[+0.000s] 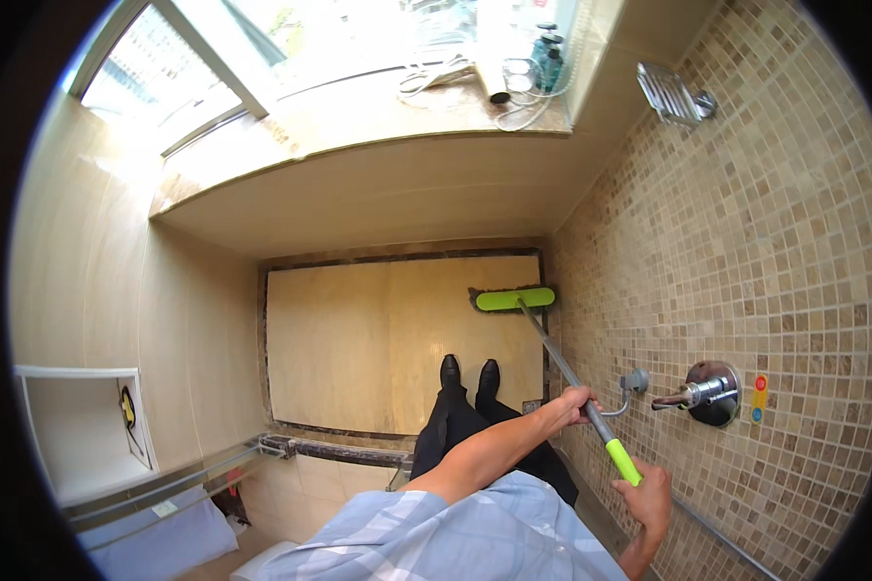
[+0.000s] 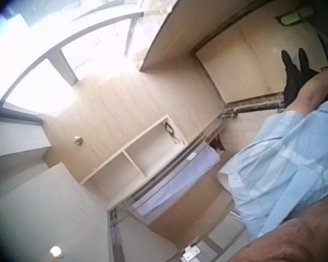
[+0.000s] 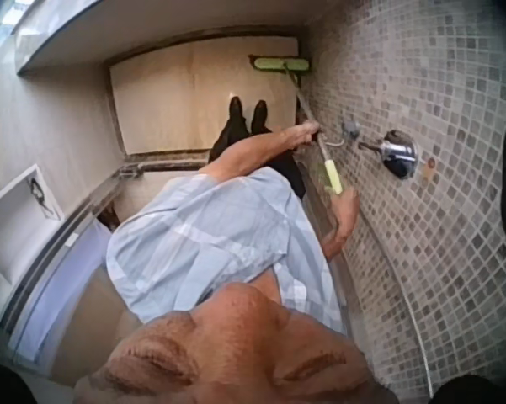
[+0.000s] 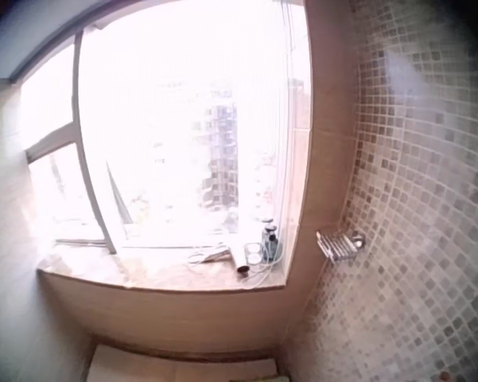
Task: The person cleans a bathroom floor using a green flat mop. They wipe the tiled floor inside a glass shower enclosure and the area around a white bathtub. The person moves the mop back and forth to cover the floor surface.
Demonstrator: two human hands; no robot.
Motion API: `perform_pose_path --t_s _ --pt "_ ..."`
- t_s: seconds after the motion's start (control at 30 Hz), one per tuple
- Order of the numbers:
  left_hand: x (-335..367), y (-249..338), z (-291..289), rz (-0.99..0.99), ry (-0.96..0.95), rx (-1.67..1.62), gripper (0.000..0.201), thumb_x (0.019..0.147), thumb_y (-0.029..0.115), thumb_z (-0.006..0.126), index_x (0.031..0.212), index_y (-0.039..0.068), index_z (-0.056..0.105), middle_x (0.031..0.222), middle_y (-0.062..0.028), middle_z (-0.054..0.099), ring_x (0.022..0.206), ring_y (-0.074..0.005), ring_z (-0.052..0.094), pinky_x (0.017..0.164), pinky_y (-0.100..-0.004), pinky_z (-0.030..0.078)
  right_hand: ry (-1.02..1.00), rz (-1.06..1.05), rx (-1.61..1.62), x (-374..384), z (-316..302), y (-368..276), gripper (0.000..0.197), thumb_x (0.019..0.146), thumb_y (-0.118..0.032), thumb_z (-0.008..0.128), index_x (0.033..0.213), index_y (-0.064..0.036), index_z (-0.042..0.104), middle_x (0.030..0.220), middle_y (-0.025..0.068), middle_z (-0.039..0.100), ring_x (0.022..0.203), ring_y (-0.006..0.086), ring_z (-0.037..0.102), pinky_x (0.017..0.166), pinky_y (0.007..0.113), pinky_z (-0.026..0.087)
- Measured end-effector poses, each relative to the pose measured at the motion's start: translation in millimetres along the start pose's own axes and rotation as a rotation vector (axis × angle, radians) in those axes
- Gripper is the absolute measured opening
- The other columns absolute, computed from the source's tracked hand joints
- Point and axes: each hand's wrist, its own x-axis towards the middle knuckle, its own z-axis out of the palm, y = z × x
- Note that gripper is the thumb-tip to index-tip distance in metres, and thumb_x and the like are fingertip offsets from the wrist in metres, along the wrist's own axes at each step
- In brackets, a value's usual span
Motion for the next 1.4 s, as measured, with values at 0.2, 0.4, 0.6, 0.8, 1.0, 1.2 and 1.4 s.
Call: perform_pose_path --t_s 0.2,0.4,0.6,0.8,1.0,1.2,1.4 --pt "-10.4 39.3 -36.4 0.098 0.017 -0.251 0.006 0.083 0.001 0.056 0.087 0.003 0.052 0.071 -0.0101 0.056 0.057 -0.0246 0.062 0.058 -0.0452 0.059 -0.034 -0.18 -0.063 30.5 7.4 -32.8 0.049 0.06 -0.012 0.079 0.106 -0.0034 0.067 0.075 0.0267 0.062 0.075 0.0414 0.064 0.065 0.043 0.05" --pt "-42.4 104.8 -119.7 0.211 0.049 -0.5 0.011 0.082 0.0 0.057 0.091 0.001 0.051 0.072 -0.0114 0.055 0.058 -0.0257 0.062 0.06 -0.0438 0.06 -0.106 -0.416 -0.197 67.2 34.6 -119.9 0.047 0.06 -0.014 0.079 0.105 -0.0058 0.069 0.076 0.0245 0.063 0.073 0.0393 0.064 0.067 0.044 0.051" --pt "-87.1 177.9 -247.9 0.334 0.113 -0.77 0.011 0.082 0.001 0.057 0.092 0.002 0.053 0.072 -0.0099 0.059 0.061 -0.0243 0.064 0.06 -0.0441 0.059 -0.157 -0.722 -0.254 104.6 101.9 -231.7 0.049 0.062 -0.016 0.079 0.108 -0.0063 0.068 0.078 0.023 0.064 0.074 0.0382 0.064 0.07 0.043 0.051" --pt "-121.7 252.3 -410.8 0.427 0.095 -0.968 0.007 0.085 0.012 0.059 0.088 0.006 0.058 0.068 -0.0071 0.061 0.063 -0.023 0.065 0.055 -0.0415 0.055 -0.223 -0.89 -0.336 120.2 203.0 -377.8 0.046 0.066 -0.014 0.075 0.11 -0.0066 0.066 0.08 0.0207 0.066 0.079 0.0392 0.064 0.074 0.047 0.051" --pt "-189.3 301.2 -542.1 0.598 -0.044 -1.214 0.009 0.085 0.013 0.062 0.086 0.006 0.057 0.07 -0.0087 0.061 0.064 -0.0231 0.062 0.058 -0.0413 0.053 -0.273 -1.043 -0.383 123.2 297.7 -517.2 0.051 0.062 -0.013 0.077 0.111 -0.0033 0.066 0.085 0.0237 0.066 0.082 0.0393 0.065 0.078 0.045 0.052" --pt "-252.9 313.9 -647.7 0.722 0.301 -1.189 0.015 0.083 0.003 0.062 0.094 0.002 0.052 0.074 -0.0093 0.057 0.061 -0.0232 0.06 0.057 -0.0373 0.057 -0.354 -1.166 -0.457 113.9 417.6 -605.9 0.047 0.067 -0.014 0.068 0.113 -0.0039 0.065 0.086 0.0245 0.066 0.083 0.0417 0.064 0.078 0.047 0.052" --pt "-260.8 259.9 -714.2 0.783 0.436 -1.25 0.03 0.077 -0.005 0.056 0.103 0.002 0.042 0.076 -0.0119 0.054 0.062 -0.0226 0.057 0.059 -0.0408 0.057 -0.473 -1.356 -0.578 59.0 464.1 -627.5 0.037 0.07 -0.012 0.062 0.105 -0.0016 0.061 0.08 0.0257 0.065 0.077 0.0445 0.063 0.071 0.052 0.052"
